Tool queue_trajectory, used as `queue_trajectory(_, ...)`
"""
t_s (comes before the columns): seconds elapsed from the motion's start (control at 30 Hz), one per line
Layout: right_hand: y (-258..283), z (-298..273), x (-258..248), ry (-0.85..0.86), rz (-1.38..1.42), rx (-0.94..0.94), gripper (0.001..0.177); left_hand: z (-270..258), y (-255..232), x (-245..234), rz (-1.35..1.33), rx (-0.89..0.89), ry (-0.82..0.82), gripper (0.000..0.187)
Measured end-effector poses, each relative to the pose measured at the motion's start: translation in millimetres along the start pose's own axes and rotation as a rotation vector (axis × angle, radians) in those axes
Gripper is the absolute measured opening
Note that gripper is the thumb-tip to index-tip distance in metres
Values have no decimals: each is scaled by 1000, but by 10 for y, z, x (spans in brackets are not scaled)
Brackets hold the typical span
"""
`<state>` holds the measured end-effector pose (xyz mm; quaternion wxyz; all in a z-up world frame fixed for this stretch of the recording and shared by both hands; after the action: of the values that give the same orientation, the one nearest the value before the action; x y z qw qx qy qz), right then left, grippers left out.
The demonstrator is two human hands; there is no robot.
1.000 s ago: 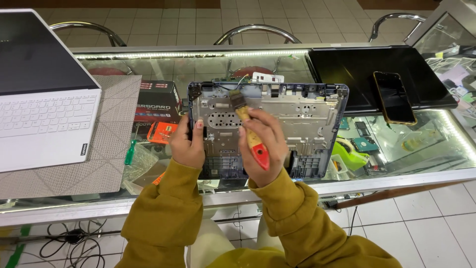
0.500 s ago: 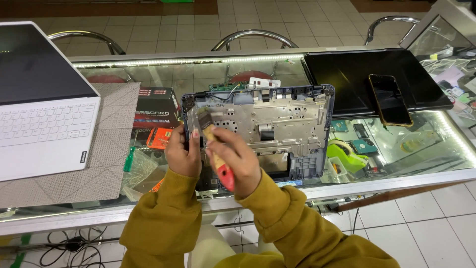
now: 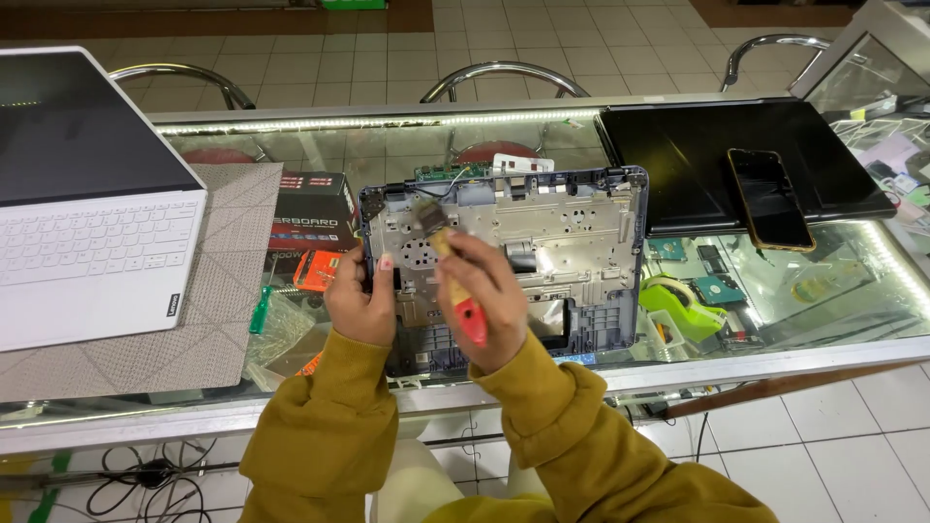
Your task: Using a brush to clean dust and debris from the internal and external surfaces of a laptop casing.
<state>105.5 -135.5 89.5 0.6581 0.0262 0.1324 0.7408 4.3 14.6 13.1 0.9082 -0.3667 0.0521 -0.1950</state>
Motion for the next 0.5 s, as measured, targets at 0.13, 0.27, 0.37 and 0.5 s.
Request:
queue_trajectory(0.13,-187,71,-403,-59,8,97,22,21,-58,63,-30,-30,-8,22)
queue_trajectory(0.27,-158,24,-320,-72,-58,99,15,-9,-23,41,-7,8,-20,21)
queue_trajectory(0.37,-12,64,-164,-46,-24,64,18,-4,11,11,-14,28,-15,21)
queue_trajectory(0.5,-548,-16,-360,-108,-38,33,20,-10,13,2,-16,1,-13,21)
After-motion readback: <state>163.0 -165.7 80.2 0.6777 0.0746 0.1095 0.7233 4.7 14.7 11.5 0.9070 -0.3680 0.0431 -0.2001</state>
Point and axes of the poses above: each hand's wrist, its own z-axis towards the middle knuckle, its own x-axis out of the palm, y = z × x, the point moved 2 cm from there along z, towards the middle knuckle, and after that the axes turned 14 degrees about -z, right-handed, at the moved point
